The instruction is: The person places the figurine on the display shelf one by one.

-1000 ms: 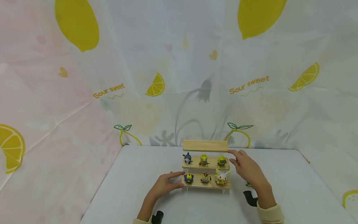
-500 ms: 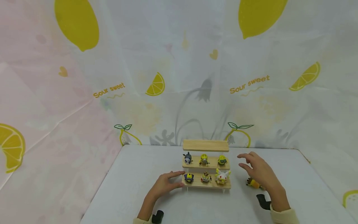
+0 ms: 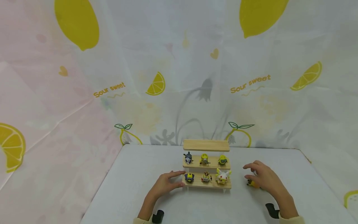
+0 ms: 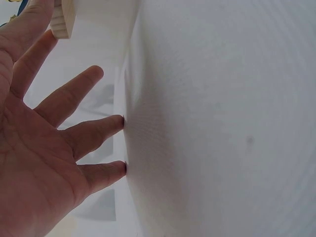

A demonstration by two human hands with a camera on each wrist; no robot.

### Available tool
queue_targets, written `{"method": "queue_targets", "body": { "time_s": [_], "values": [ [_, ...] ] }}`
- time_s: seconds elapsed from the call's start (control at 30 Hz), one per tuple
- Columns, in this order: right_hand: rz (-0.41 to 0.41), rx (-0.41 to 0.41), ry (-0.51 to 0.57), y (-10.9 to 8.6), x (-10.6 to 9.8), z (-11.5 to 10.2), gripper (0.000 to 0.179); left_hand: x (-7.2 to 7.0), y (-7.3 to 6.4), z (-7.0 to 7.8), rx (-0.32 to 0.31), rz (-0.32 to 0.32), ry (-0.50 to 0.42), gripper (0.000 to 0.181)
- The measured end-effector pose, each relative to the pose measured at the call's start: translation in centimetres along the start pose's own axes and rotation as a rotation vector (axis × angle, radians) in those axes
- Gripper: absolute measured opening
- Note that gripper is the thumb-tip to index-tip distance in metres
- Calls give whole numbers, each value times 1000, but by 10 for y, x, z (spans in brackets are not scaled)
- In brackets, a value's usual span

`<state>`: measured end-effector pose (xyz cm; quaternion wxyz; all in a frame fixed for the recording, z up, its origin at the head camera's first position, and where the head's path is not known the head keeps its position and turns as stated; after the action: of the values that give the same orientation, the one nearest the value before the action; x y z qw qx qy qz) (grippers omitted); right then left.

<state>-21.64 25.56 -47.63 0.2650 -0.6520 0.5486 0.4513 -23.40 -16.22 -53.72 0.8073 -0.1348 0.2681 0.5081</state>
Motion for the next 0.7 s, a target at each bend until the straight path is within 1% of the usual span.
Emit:
{"method": "queue_targets", "body": {
  "time_s": [0.13,0.23,0.33,0.4,0.53,0.7],
  "values": [
    [-15,-15,24,-5,1,8,28,0,-1,1,-3,0,-9,48],
    [-50,-29,27,-9,0,14,36,-1,-1,1,-8,0,-8,48],
    [-96,-28,3,-11,-1,19,44,-1,-1,2,-12,1,2,48],
    [-132,-2,-22,-12,-2,21,46,-2,-1,2,-12,2,8,49],
    [-195,69,-59,-13,0,26,46,-1,-1,2,-15,3,12,49],
    [-223,128,-83,-14,3,29,44,-1,-1,2,-22,2,8,49]
  ]
}}
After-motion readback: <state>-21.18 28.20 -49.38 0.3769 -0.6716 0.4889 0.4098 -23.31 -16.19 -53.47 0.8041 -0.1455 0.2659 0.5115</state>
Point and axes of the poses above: each hand's wrist, its own y-axis towards the middle knuckle, its own x-axis out of the palm, z = x × y, the point moved 1 cm from there along y, towards the middle knuckle, and after that the axes turned 4 degrees about -z, right-handed, at the moved point
